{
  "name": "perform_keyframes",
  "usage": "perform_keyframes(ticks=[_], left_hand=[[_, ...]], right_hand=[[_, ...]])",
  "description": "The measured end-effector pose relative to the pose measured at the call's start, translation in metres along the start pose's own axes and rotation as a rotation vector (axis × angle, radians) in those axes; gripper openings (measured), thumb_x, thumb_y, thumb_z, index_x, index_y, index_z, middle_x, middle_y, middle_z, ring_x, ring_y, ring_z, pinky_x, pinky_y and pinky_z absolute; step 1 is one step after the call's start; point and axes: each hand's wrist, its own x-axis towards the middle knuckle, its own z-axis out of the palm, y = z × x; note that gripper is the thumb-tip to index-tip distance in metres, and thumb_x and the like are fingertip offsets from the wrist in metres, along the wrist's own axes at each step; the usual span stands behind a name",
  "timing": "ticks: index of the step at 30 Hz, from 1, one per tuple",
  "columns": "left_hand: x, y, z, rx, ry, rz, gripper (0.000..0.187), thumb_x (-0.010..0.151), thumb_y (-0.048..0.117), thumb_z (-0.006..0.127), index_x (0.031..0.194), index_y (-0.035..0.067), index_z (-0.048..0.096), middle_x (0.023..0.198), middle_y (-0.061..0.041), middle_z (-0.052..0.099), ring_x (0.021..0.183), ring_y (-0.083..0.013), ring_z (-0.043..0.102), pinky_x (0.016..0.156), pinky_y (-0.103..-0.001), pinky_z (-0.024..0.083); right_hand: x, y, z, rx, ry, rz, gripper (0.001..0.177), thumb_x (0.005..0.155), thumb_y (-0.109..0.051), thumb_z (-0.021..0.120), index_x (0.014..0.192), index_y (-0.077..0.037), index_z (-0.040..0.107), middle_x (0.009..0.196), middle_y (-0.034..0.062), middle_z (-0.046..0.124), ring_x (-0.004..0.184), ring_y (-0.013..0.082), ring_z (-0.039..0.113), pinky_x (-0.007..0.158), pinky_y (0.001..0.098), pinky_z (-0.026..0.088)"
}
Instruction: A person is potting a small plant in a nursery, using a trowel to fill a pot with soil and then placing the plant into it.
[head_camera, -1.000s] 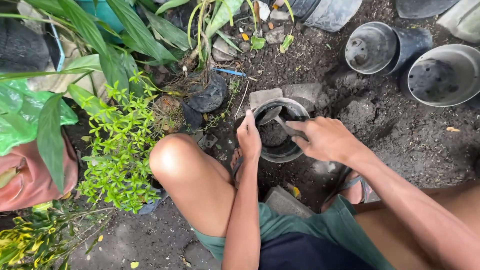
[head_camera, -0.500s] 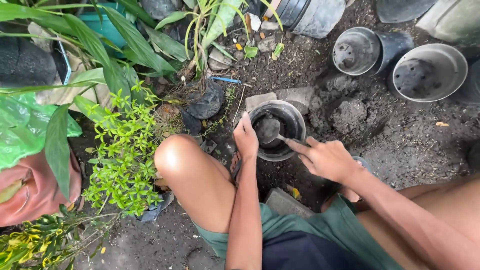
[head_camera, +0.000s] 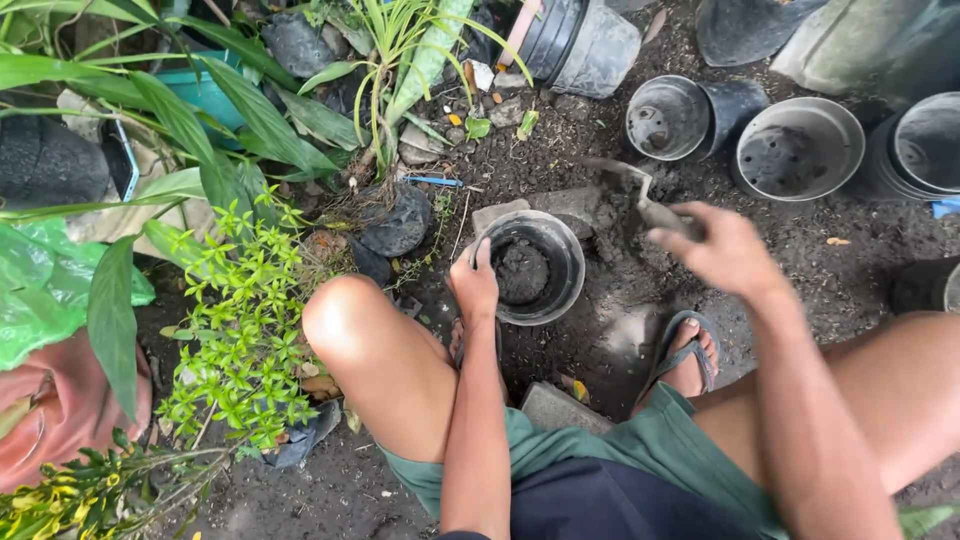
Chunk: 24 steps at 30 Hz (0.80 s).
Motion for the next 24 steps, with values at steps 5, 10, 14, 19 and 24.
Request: perform_keyframes(ticks=[5,10,14,19,24], left_hand=[[0.003,-0.014,0.011,0.224,0.153,-0.043,0.032,0.094,0.047,0.068,0.11,0.023,0.08,0.096,-0.012,0.079,0.1,-0.0364,0.073,0.088,-0.048,0.058],[-0.003,0.031,-0.001,0.096,0.135,-0.029,0.031,0.093,0.047,0.068,0.11,0.024,0.08,0.099,-0.012,0.079,0.105,-0.0379,0.071,0.091,-0.05,0.057],[-0.013,0.086,-0.014,-0.174,-0.026,-0.051,0.036,0.099,0.038,0.067,0.119,0.011,0.079,0.106,-0.018,0.078,0.112,-0.0394,0.071,0.094,-0.05,0.056],[-0.021,0.158,-0.003,-0.231,-0.181,0.08,0.028,0.098,0.031,0.068,0.107,0.007,0.079,0.096,-0.017,0.079,0.102,-0.0235,0.072,0.091,-0.047,0.055],[-0.02,0.204,0.014,-0.155,-0.493,0.17,0.053,0.105,0.045,0.052,0.13,0.001,0.069,0.127,-0.021,0.071,0.129,-0.033,0.063,0.109,-0.048,0.047]], right_hand=[[0.038,0.079,0.13,0.037,-0.008,0.259,0.06,0.089,-0.061,0.065,0.136,-0.026,0.063,0.12,0.0164,0.075,0.118,0.0361,0.069,0.101,0.0538,0.053],[0.014,0.123,0.241,0.149,-0.117,0.343,0.057,0.096,-0.049,0.058,0.14,-0.015,0.049,0.123,0.0292,0.07,0.12,0.046,0.066,0.102,0.0595,0.051],[0.032,0.164,0.277,-0.029,-0.254,0.443,0.074,0.088,-0.071,0.055,0.141,-0.021,0.066,0.137,0.0243,0.065,0.127,0.0437,0.063,0.107,0.0553,0.049],[0.002,-0.029,0.105,1.424,0.089,0.238,0.089,0.089,-0.06,0.052,0.154,0.0,0.042,0.156,0.0327,0.038,0.145,0.0503,0.036,0.122,0.0619,0.026],[-0.003,-0.04,0.052,1.782,0.159,0.053,0.1,0.086,-0.076,0.042,0.158,-0.006,0.036,0.162,0.0229,0.033,0.148,0.0418,0.034,0.121,0.0576,0.028]])
